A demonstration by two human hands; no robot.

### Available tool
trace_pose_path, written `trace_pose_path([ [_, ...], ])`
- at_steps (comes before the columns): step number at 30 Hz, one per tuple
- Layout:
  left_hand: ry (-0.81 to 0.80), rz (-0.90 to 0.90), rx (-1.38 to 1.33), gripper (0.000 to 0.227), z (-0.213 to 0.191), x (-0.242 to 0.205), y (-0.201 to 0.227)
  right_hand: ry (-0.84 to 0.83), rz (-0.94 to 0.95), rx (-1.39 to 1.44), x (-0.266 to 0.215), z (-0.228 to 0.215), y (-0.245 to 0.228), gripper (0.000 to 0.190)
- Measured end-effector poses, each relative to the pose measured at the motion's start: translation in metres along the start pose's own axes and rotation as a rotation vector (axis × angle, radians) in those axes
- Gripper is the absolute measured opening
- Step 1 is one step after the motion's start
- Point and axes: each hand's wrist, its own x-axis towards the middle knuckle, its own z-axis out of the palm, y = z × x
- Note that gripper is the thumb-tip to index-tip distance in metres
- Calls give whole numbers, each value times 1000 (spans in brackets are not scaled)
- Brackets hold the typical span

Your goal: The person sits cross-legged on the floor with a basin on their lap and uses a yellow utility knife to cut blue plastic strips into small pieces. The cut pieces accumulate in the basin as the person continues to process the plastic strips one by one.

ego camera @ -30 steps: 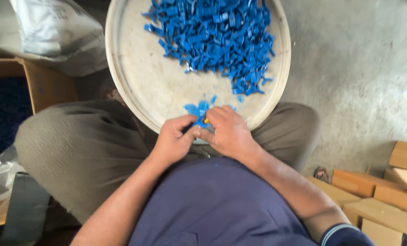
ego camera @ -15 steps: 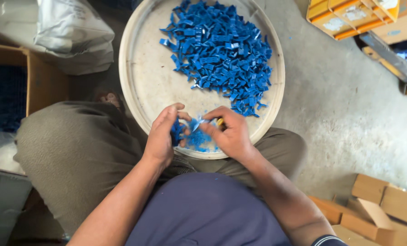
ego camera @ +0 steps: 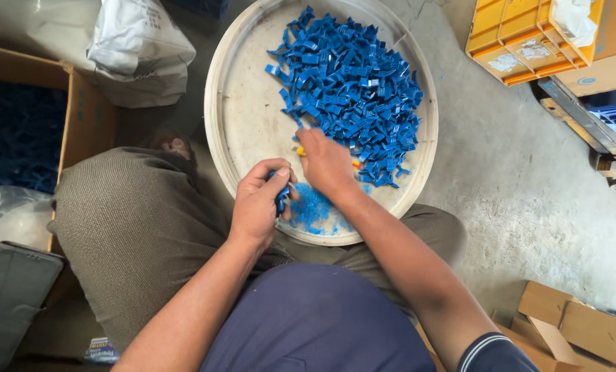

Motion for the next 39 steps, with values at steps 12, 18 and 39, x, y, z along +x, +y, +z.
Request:
trace_pose_path([
  [12, 1, 68, 465, 25, 4, -4, -8, 208, 93, 464, -64, -55, -20, 23],
  [18, -69, 54, 610, 24, -2, 2, -21, 326, -177, 283, -76, -59, -37, 30],
  [39, -476, -77, 959, 23, 2, -17, -11, 58, 85, 792, -123, -69, -12, 15],
])
